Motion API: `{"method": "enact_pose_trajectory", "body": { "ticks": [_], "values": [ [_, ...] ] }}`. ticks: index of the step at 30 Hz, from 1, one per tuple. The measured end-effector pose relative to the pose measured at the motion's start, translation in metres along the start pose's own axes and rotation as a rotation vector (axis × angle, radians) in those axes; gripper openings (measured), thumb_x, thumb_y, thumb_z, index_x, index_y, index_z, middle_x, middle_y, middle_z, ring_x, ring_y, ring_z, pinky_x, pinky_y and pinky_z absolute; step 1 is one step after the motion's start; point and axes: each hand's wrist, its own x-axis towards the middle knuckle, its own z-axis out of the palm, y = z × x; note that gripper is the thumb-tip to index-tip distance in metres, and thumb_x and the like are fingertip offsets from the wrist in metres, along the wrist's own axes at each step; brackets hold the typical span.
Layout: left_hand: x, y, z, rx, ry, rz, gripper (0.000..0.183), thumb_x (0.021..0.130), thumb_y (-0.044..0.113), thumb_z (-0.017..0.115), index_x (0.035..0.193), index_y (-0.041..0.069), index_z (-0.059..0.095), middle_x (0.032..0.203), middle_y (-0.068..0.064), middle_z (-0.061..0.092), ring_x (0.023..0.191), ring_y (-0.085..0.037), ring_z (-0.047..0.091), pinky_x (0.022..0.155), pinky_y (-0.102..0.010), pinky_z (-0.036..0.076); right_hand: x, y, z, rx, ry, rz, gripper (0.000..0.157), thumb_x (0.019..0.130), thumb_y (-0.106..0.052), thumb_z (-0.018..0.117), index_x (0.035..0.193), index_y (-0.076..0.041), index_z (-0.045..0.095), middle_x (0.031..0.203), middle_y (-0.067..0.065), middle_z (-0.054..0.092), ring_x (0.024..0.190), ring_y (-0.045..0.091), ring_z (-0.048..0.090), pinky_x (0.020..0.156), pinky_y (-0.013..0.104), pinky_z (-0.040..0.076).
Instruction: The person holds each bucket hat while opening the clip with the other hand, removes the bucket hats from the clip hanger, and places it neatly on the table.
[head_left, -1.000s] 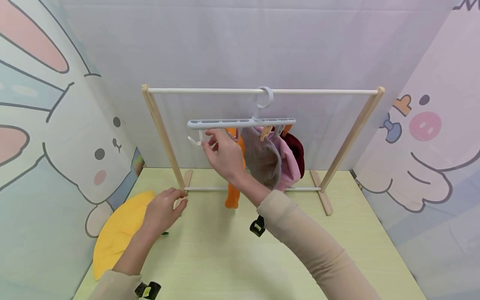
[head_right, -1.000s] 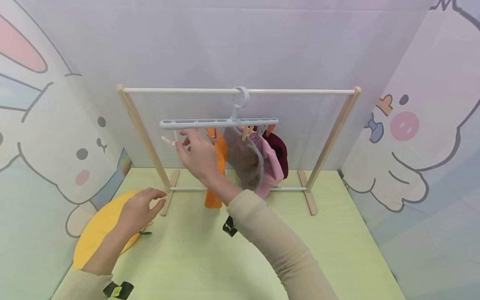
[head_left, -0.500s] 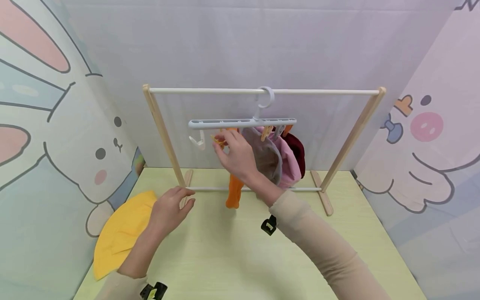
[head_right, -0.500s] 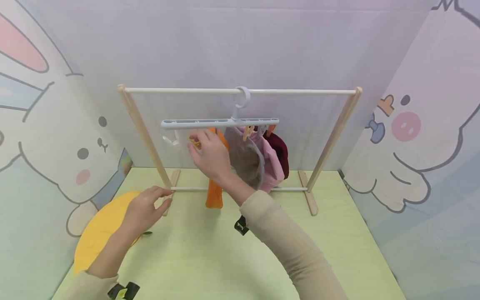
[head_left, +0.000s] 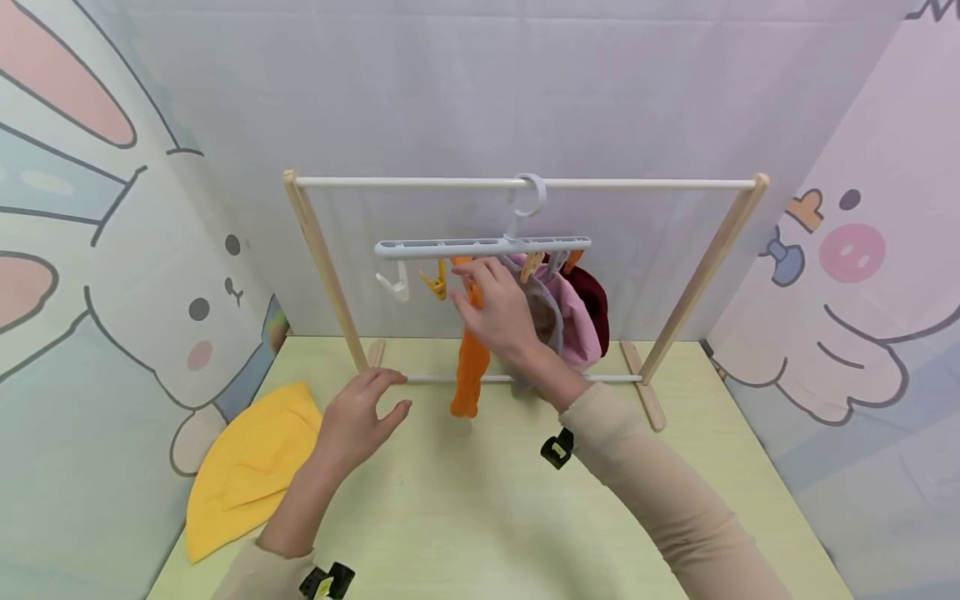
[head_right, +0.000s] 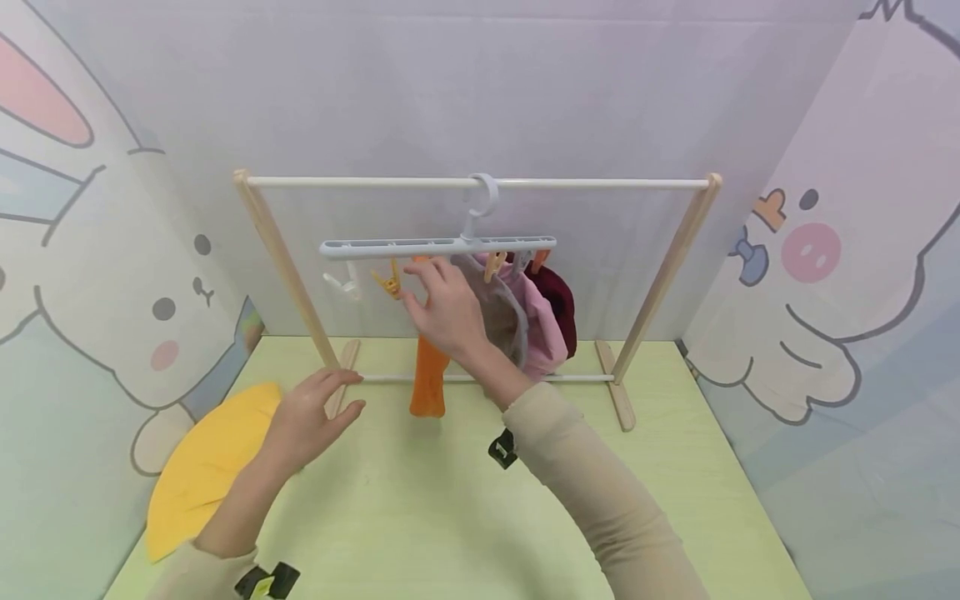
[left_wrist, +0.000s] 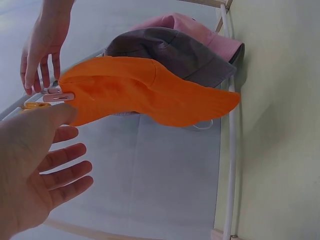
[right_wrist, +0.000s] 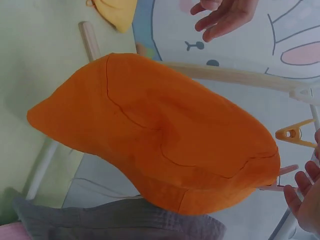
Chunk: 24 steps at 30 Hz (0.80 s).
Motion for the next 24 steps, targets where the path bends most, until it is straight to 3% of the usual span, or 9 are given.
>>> {"method": "enact_pose_trajectory", "body": {
  "ticks": [8,19,24],
  "values": [
    [0.008,0.013,0.009,-0.056,-0.019,-0.026,0.042,0.073,0.022,0.076,0.111,0.008,0.062,0.112,-0.007,0.061,0.102,-0.026,0.058,0.080,-0.043,0.048,-0.006,0.015,-0.003,0.015,0.042,0.015,0.030,0.084,-0.018,0.065,0.110,-0.004,0.060,0.105,0.009,0.057,0.092,0.022,0.054,0.082,0.032,0.045],
    [0.017,0.025,0.026,-0.099,0.026,-0.041,0.054,0.072,0.024,0.076,0.120,0.011,0.057,0.115,-0.006,0.061,0.105,-0.024,0.059,0.079,-0.041,0.049,-0.015,0.029,-0.003,0.037,0.013,0.144,0.033,0.084,-0.019,0.063,0.115,-0.008,0.057,0.110,0.009,0.055,0.098,0.021,0.055,0.081,0.034,0.046],
    [0.022,0.031,0.034,-0.154,0.075,-0.044,0.056,0.070,0.022,0.078,0.120,0.009,0.057,0.114,-0.007,0.061,0.105,-0.024,0.058,0.083,-0.040,0.048,-0.016,0.033,-0.003,0.045,0.001,0.163,0.034,0.085,-0.019,0.062,0.116,-0.006,0.056,0.110,0.010,0.055,0.098,0.022,0.056,0.079,0.034,0.047]
  ]
}}
